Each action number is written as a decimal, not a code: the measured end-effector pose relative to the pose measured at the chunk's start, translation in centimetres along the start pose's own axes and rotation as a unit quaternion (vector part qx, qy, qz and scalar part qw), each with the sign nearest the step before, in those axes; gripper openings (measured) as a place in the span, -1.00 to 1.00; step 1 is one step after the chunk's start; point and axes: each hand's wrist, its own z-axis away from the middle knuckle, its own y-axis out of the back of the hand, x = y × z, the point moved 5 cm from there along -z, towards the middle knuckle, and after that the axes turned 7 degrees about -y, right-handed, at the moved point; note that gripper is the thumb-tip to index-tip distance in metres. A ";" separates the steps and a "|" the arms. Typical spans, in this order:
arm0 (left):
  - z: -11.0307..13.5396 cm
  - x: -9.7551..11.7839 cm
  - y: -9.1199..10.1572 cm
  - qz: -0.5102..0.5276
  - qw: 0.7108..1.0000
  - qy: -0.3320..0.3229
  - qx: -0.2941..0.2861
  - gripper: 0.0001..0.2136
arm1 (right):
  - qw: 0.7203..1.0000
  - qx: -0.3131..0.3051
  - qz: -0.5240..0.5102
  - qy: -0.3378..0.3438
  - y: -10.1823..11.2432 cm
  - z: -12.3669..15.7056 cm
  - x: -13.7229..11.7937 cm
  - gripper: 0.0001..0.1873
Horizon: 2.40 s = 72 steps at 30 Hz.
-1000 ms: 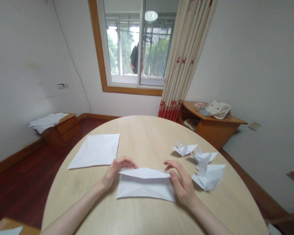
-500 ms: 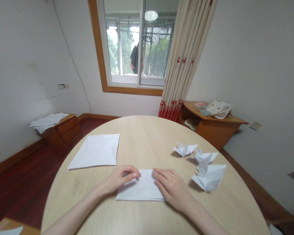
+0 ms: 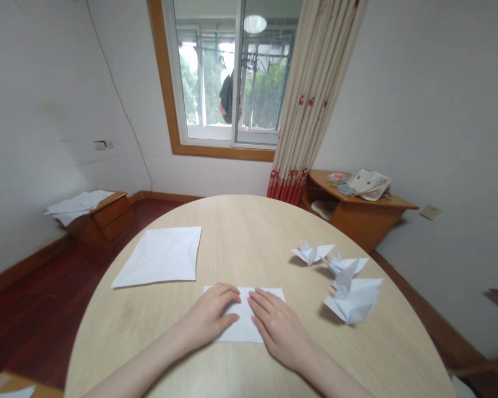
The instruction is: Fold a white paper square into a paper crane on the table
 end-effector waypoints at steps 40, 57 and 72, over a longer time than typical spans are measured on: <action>0.4 -0.7 -2.9 -0.271 0.956 0.073 -0.082 -0.42 | 0.987 -0.079 0.003 -0.140 -1.4 -1.3 2.1 -0.29; 1.1 -1.7 -2.6 -0.257 0.955 0.149 -0.019 -0.20 | 0.961 -0.080 0.065 -0.258 -1.9 -0.3 3.9 0.08; 0.7 -1.3 -2.6 -0.203 0.977 0.033 -0.057 -0.36 | 0.978 -0.036 0.042 -0.204 -2.6 0.0 5.0 0.02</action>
